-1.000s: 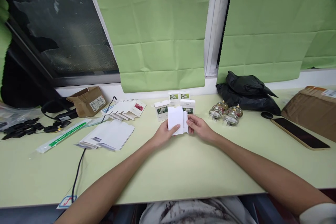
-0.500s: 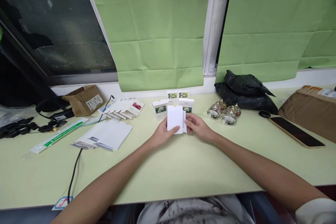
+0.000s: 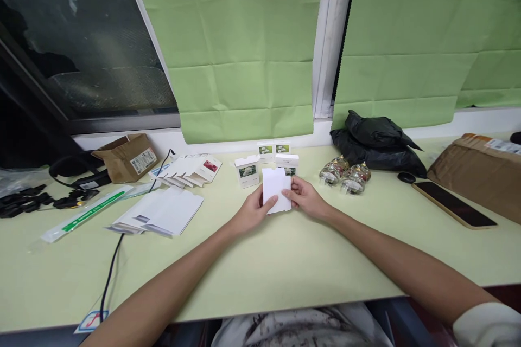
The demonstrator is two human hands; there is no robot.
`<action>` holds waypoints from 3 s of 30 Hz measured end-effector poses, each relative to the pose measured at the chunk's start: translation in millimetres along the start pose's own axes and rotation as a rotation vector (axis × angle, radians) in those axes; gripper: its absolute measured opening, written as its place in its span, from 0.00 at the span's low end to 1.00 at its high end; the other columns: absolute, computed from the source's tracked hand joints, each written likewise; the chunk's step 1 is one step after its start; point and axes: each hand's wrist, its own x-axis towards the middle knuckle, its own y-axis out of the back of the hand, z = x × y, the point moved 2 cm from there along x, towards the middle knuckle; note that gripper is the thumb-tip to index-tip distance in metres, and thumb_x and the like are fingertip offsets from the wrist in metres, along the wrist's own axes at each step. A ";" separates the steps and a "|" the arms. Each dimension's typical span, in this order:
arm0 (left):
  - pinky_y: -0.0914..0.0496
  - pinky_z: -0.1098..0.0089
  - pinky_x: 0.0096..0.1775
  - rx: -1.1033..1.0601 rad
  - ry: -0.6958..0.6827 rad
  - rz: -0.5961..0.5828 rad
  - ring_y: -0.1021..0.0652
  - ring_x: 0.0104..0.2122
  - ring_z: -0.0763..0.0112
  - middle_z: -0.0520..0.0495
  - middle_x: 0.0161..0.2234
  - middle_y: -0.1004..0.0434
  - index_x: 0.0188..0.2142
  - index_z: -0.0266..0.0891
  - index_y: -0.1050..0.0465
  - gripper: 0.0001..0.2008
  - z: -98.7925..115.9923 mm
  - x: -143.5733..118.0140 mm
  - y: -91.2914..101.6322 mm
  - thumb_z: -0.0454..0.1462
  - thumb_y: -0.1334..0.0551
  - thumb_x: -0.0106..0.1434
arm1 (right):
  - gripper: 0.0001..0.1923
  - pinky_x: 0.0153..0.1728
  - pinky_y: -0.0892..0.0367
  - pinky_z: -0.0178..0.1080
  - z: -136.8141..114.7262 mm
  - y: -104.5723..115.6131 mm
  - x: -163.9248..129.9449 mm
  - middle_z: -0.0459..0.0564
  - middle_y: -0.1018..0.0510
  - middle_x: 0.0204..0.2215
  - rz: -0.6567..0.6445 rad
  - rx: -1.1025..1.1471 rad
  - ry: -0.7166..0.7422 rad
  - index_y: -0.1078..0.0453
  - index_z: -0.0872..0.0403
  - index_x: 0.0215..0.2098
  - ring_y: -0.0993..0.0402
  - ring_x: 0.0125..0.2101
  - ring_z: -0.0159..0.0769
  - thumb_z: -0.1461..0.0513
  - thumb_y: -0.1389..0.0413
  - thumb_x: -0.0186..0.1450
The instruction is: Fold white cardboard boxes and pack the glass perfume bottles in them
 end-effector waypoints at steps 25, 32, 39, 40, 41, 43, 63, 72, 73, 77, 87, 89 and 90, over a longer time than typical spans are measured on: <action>0.35 0.48 0.60 0.510 -0.147 0.261 0.29 0.60 0.48 0.31 0.70 0.45 0.73 0.40 0.55 0.41 -19.0 49.5 -3.1 0.49 0.37 0.70 | 0.15 0.30 0.35 0.36 -38.3 55.2 5.7 0.46 0.26 0.36 0.784 -0.244 0.464 0.40 0.48 0.44 0.29 0.32 0.36 0.49 0.42 0.71; 0.30 0.54 0.58 0.306 -0.194 0.231 0.25 0.58 0.55 0.35 0.63 0.33 0.68 0.42 0.51 0.34 -7.0 90.8 -17.8 0.45 0.37 0.71 | 0.14 0.38 0.32 0.39 -50.1 53.5 4.2 0.48 0.27 0.37 0.885 -0.252 0.516 0.40 0.48 0.42 0.30 0.36 0.38 0.50 0.43 0.72; 0.23 0.62 0.47 0.521 -0.421 0.054 0.21 0.48 0.64 0.39 0.63 0.35 0.61 0.48 0.41 0.19 13.0 64.2 -4.8 0.45 0.41 0.75 | 0.20 0.34 0.31 0.38 -59.0 47.0 4.4 0.49 0.27 0.37 0.875 -0.036 0.474 0.40 0.48 0.45 0.29 0.36 0.37 0.45 0.40 0.68; 0.23 0.61 0.47 0.587 -0.468 0.024 0.21 0.49 0.63 0.39 0.64 0.37 0.60 0.48 0.40 0.17 14.9 57.2 -1.9 0.45 0.42 0.75 | 0.20 0.33 0.32 0.38 -58.6 46.0 4.8 0.46 0.28 0.35 0.873 -0.002 0.448 0.39 0.47 0.45 0.30 0.33 0.36 0.46 0.39 0.68; 0.23 0.60 0.47 0.648 -0.499 -0.001 0.21 0.49 0.62 0.38 0.65 0.37 0.59 0.47 0.39 0.15 15.7 50.2 0.8 0.44 0.43 0.76 | 0.19 0.32 0.33 0.37 -58.0 44.5 5.3 0.44 0.29 0.32 0.860 0.032 0.415 0.38 0.47 0.44 0.32 0.30 0.34 0.46 0.39 0.67; 0.22 0.59 0.47 0.742 -0.540 -0.033 0.22 0.51 0.60 0.36 0.64 0.35 0.57 0.46 0.38 0.13 14.3 36.7 5.5 0.44 0.44 0.76 | 0.18 0.31 0.33 0.37 -56.9 39.0 6.3 0.42 0.31 0.28 0.790 0.106 0.340 0.36 0.47 0.43 0.35 0.27 0.33 0.46 0.38 0.66; 0.18 0.60 0.47 0.741 -0.801 0.179 0.25 0.52 0.65 0.40 0.55 0.41 0.58 0.47 0.36 0.16 0.9 1.0 18.2 0.33 0.39 0.73 | 0.15 0.36 0.32 0.38 -50.6 11.5 -1.0 0.45 0.26 0.36 0.346 -0.084 0.365 0.37 0.47 0.47 0.29 0.35 0.36 0.49 0.42 0.72; 0.18 0.61 0.48 0.763 -0.802 0.208 0.25 0.56 0.61 0.38 0.58 0.35 0.53 0.44 0.35 0.13 -1.3 0.9 14.1 0.31 0.38 0.72 | 0.11 0.44 0.32 0.41 -46.0 12.9 -4.6 0.48 0.26 0.40 0.339 -0.315 0.434 0.37 0.48 0.48 0.27 0.41 0.39 0.52 0.45 0.75; 0.19 0.60 0.48 0.770 -0.810 0.214 0.24 0.56 0.61 0.37 0.58 0.34 0.53 0.44 0.35 0.13 -1.7 0.8 14.0 0.31 0.38 0.72 | 0.10 0.44 0.32 0.41 -45.3 12.7 -4.3 0.48 0.26 0.40 0.345 -0.320 0.436 0.37 0.48 0.48 0.27 0.42 0.39 0.52 0.45 0.76; 0.19 0.58 0.48 0.778 -0.849 0.245 0.23 0.54 0.60 0.37 0.54 0.32 0.56 0.44 0.36 0.16 -2.4 1.4 14.2 0.32 0.36 0.71 | 0.11 0.42 0.31 0.41 -41.3 12.2 -3.2 0.48 0.25 0.40 0.347 -0.307 0.425 0.39 0.47 0.48 0.26 0.41 0.39 0.52 0.46 0.76; 0.19 0.61 0.45 0.499 -0.777 0.262 0.24 0.52 0.63 0.41 0.50 0.29 0.57 0.43 0.41 0.21 -3.6 4.2 11.1 0.35 0.34 0.70 | 0.10 0.42 0.32 0.41 -41.2 12.9 -6.1 0.48 0.26 0.40 0.321 -0.392 0.407 0.38 0.47 0.48 0.27 0.41 0.41 0.52 0.46 0.75; 0.20 0.60 0.46 0.503 -0.750 0.253 0.24 0.52 0.63 0.41 0.49 0.29 0.56 0.43 0.39 0.20 -3.1 4.0 11.1 0.35 0.34 0.70 | 0.10 0.42 0.32 0.41 -42.1 12.0 -5.8 0.48 0.27 0.39 0.308 -0.394 0.405 0.38 0.48 0.48 0.27 0.40 0.40 0.52 0.45 0.75; 0.20 0.60 0.46 0.508 -0.741 0.250 0.24 0.52 0.63 0.41 0.49 0.29 0.56 0.43 0.39 0.19 -2.6 3.8 11.1 0.35 0.34 0.70 | 0.10 0.43 0.32 0.41 -42.8 11.4 -5.7 0.48 0.27 0.39 0.300 -0.385 0.406 0.37 0.48 0.48 0.27 0.41 0.40 0.52 0.45 0.75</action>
